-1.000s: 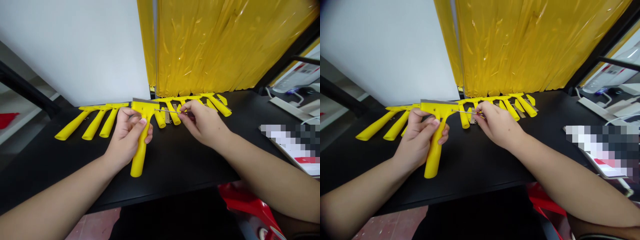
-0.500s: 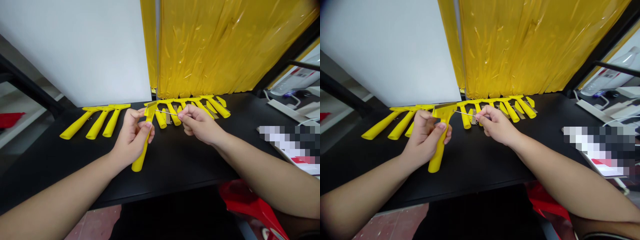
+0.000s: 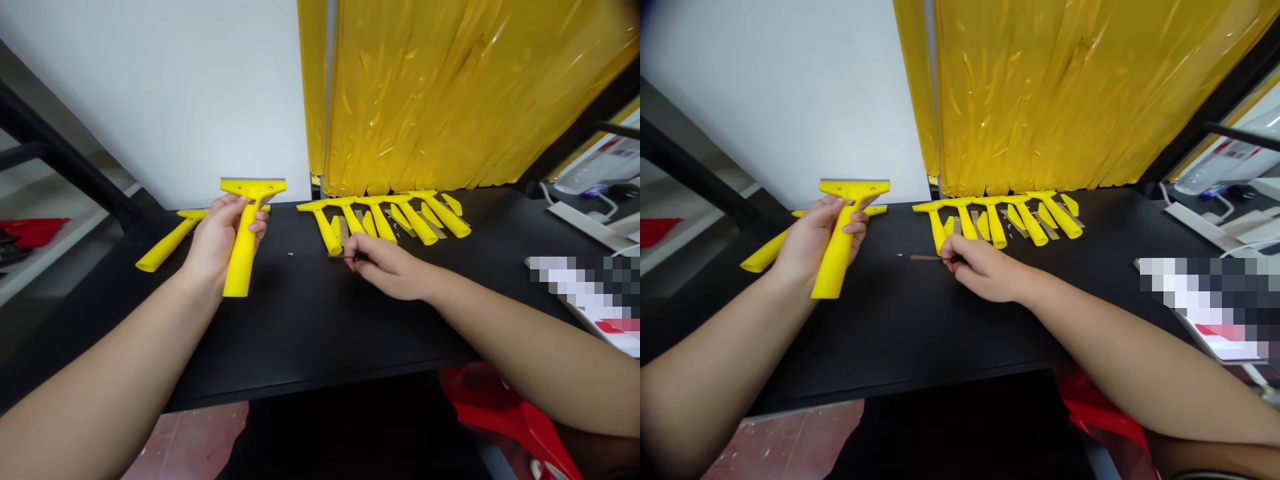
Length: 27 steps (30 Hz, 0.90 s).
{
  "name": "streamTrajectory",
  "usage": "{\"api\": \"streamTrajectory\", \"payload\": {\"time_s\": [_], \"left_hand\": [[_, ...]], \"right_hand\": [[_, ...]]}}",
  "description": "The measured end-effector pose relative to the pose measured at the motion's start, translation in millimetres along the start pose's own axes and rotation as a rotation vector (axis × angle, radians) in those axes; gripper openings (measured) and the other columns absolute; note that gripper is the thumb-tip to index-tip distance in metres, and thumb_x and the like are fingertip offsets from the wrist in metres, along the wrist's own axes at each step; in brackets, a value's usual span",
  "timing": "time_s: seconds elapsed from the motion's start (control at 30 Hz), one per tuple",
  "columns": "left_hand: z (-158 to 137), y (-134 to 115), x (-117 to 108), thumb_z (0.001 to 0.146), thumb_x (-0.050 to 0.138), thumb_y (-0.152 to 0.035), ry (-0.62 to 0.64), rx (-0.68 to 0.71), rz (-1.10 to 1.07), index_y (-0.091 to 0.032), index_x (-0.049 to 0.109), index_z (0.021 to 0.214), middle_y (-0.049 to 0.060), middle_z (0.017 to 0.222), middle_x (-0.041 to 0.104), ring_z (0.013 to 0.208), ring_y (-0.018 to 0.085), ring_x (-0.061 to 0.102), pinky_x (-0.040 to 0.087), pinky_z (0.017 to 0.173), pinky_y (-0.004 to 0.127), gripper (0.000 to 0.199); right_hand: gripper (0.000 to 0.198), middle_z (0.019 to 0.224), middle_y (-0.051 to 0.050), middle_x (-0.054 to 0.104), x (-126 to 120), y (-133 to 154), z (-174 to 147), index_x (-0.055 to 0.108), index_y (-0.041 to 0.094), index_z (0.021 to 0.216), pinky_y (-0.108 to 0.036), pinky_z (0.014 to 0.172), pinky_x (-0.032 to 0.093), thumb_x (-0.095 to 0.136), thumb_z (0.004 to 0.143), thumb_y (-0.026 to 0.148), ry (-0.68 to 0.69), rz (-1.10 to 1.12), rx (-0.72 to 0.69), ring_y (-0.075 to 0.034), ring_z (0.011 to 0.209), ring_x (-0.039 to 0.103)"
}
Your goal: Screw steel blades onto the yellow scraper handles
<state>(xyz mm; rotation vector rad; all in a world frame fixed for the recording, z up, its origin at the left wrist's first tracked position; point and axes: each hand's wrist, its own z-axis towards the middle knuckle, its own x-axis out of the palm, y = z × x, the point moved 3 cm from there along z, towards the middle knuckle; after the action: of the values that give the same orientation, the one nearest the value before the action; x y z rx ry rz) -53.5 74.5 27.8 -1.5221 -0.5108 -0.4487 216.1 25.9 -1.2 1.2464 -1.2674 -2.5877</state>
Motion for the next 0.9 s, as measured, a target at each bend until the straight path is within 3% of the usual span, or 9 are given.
{"api": "streamTrajectory", "payload": {"time_s": [0.07,0.13,0.23,0.4,0.53,0.7,0.8,0.9], "left_hand": [[3.5,2.7,-2.6,0.093,0.07,-0.008,-0.009,-0.032,-0.005,-0.023,0.049,0.091,0.008,0.106,0.073,0.068,0.009,0.062,0.047,0.048,0.014,0.025],[4.2,4.4,-3.4,0.094,0.067,-0.008,-0.013,-0.047,-0.007,-0.022,0.05,0.091,0.009,0.104,0.073,0.066,0.009,0.062,0.047,0.048,0.013,0.023],[3.8,5.1,-3.2,0.094,0.062,-0.005,-0.007,-0.058,-0.022,-0.02,0.051,0.092,0.01,0.098,0.074,0.065,0.008,0.062,0.046,0.048,0.011,0.019],[5.6,4.9,-4.6,0.093,0.06,-0.004,-0.002,-0.064,-0.039,-0.019,0.052,0.092,0.01,0.097,0.075,0.063,0.008,0.062,0.046,0.049,0.011,0.017],[5.9,4.9,-4.9,0.094,0.06,-0.004,-0.012,-0.075,-0.039,-0.02,0.052,0.093,0.009,0.096,0.075,0.064,0.008,0.062,0.046,0.048,0.011,0.018],[3.4,10.7,-1.7,0.093,0.061,-0.004,0.033,-0.107,0.001,-0.02,0.051,0.09,0.009,0.093,0.074,0.064,0.009,0.063,0.046,0.047,0.011,0.019],[0.9,18.5,-0.5,0.091,0.066,-0.005,0.07,-0.124,0.046,-0.02,0.051,0.09,0.008,0.088,0.072,0.063,0.01,0.064,0.045,0.047,0.012,0.021],[-3.9,28.5,1.4,0.088,0.071,-0.008,0.138,-0.17,0.128,-0.02,0.053,0.095,0.006,0.083,0.071,0.061,0.012,0.066,0.046,0.047,0.015,0.023]], "right_hand": [[0.013,0.086,0.0,0.062,12.3,7.8,9.8,0.057,0.021,0.095,-0.03,0.071,0.048,0.057,0.091,0.008,0.018,-0.109,-0.059,-0.016,0.074,0.056],[0.011,0.094,-0.006,0.067,24.7,11.5,24.9,0.064,0.018,0.101,-0.033,0.079,0.049,0.058,0.095,0.012,0.043,-0.3,-0.071,-0.02,0.085,0.061],[0.022,0.105,-0.015,0.072,43.4,10.1,54.5,0.073,0.013,0.105,-0.041,0.089,0.047,0.052,0.102,0.014,0.124,-0.634,-0.101,-0.028,0.1,0.06],[0.03,0.102,-0.015,0.073,66.3,-1.1,97.4,0.08,0.013,0.102,-0.041,0.083,0.038,0.05,0.107,0.014,0.193,-0.842,-0.098,-0.029,0.1,0.055],[0.027,0.094,-0.013,0.072,72.5,-1.8,104.4,0.078,0.014,0.096,-0.04,0.08,0.035,0.053,0.106,0.012,0.24,-0.865,-0.086,-0.028,0.096,0.054],[0.031,0.097,-0.014,0.07,65.9,10.7,76.6,0.074,0.012,0.102,-0.038,0.084,0.041,0.044,0.108,0.007,0.315,-0.856,-0.168,-0.026,0.09,0.053],[0.023,0.108,-0.012,0.068,48.4,23.9,53.7,0.07,0.016,0.106,-0.036,0.087,0.047,0.048,0.109,0.012,0.361,-0.655,-0.256,-0.024,0.094,0.056],[0.018,0.106,-0.01,0.07,13.2,28.6,36.7,0.067,0.017,0.105,-0.035,0.085,0.052,0.05,0.108,0.015,0.217,-0.396,-0.167,-0.021,0.09,0.062]]}}
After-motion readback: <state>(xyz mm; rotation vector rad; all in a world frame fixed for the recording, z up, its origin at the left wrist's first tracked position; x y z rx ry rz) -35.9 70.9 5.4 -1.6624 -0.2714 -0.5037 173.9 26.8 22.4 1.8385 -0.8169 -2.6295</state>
